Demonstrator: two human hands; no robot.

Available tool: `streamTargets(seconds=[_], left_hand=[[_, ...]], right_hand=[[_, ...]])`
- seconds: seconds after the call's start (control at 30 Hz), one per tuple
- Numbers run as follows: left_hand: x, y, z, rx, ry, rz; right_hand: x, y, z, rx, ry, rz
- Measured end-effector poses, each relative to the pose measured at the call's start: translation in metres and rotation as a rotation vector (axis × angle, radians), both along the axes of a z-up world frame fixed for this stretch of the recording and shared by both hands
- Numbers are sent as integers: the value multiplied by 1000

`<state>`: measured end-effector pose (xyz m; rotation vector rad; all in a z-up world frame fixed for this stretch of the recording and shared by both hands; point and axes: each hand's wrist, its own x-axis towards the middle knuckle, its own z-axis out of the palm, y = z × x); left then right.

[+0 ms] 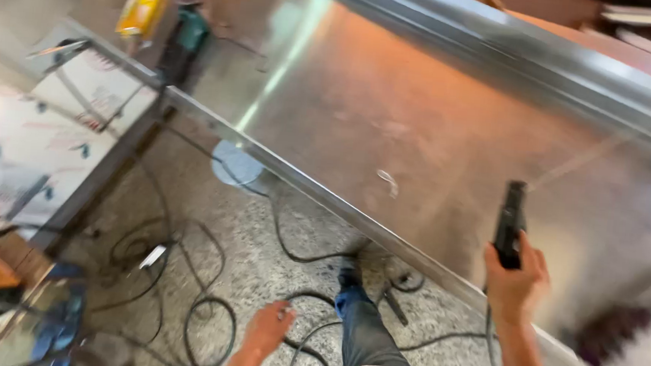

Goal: Marking and preparing metal strips for fabrication on a workbench.

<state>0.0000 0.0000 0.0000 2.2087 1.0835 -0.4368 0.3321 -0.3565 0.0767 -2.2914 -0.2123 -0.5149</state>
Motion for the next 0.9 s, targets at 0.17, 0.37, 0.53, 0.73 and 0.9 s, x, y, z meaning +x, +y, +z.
streamTargets(seconds=[0.17, 0.37, 0.53, 0.73, 0.9], left_hand=[[-8, 12, 9, -99, 111, -114], [-13, 89, 33, -9, 3, 166], [71, 230, 120, 221, -227, 297], [230, 430, 154, 750, -503, 25], [345, 523, 170, 616, -364, 60]], right_hand=[[36, 63, -2, -20, 77, 127], [70, 107, -48, -70, 56, 165], [48, 145, -38, 11, 198, 57], [-24, 138, -77, -127, 220, -127], [-118, 88, -89, -269, 635, -279]])
